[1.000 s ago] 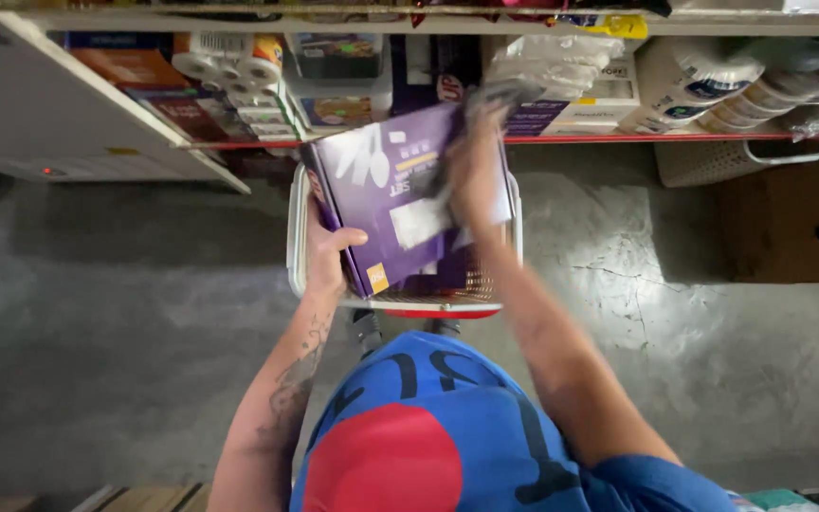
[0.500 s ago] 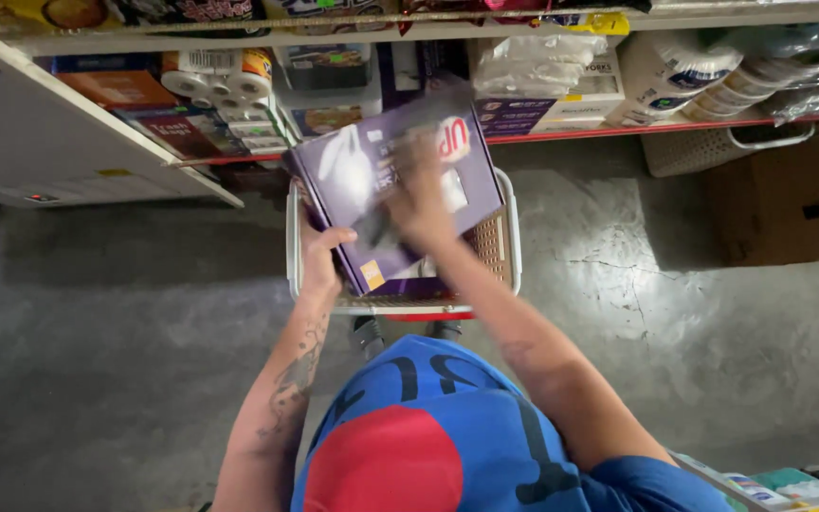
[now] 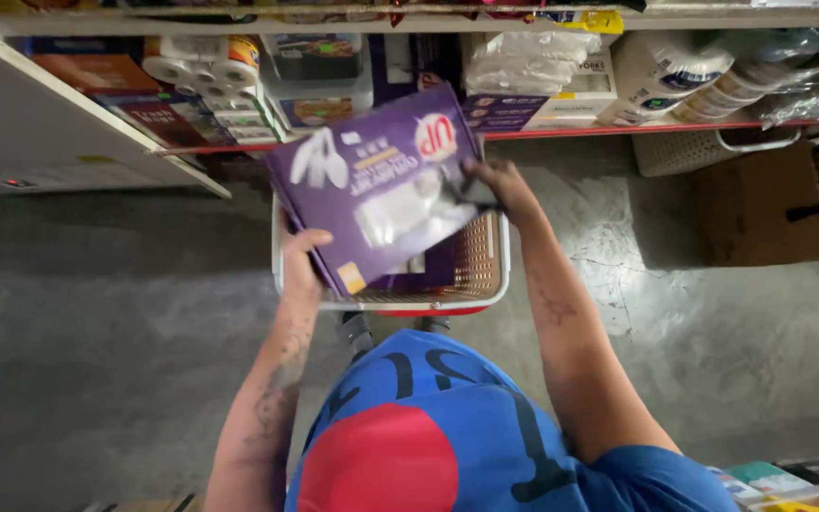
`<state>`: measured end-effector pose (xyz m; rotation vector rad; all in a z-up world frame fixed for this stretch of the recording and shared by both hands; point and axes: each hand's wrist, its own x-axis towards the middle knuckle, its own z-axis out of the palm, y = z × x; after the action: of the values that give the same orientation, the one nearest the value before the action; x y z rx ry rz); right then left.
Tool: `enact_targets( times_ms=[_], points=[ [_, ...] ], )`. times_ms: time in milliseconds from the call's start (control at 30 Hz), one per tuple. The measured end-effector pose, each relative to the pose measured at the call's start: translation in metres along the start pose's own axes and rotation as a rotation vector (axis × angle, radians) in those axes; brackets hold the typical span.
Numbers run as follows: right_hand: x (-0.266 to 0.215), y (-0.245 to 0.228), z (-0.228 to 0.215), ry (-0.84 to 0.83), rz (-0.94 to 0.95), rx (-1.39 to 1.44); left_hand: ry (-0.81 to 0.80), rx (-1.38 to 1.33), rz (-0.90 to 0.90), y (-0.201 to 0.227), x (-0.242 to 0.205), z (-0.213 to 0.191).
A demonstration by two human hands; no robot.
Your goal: Wiping dust off boxes of cutlery sets using a cloth in a grocery store aisle.
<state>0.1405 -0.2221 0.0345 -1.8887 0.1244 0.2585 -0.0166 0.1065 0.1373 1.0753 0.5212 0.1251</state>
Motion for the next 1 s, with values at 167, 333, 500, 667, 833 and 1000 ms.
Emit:
enact_targets(
  times_ms=[167,333,500,667,833,1000],
  points=[
    [-0.032,0.046,-0.036,-0.473,-0.485,-0.059,0.001,-0.115,-0.204,-0.076,0.07,-0.065],
    [-0.063,-0.03,-0.042,-0.387,-0.474,0.075,-0.031,-0.144,-0.323,-0.126,0.11,-0.078],
    [-0.112,-0.064,-0.023,0.066,0.21,0.465,-0.045,0.318,-0.323,-0.085,0.066,0.011],
    [-0.124,-0.061,-0.001,0.172,0.085,0.199,-0.349,0.35,-0.221,-0.064,0.03,0.098],
    [-0.121,-0.04,0.056,0.151,0.05,-0.654,-0.331,-0.113,-0.385,-0.176,0.085,0.082],
    [-0.116,-0.009,0.126,0.11,-0.214,-0.839,-0.244,0.37,-0.612,-0.115,0.076,0.074]
  ],
)
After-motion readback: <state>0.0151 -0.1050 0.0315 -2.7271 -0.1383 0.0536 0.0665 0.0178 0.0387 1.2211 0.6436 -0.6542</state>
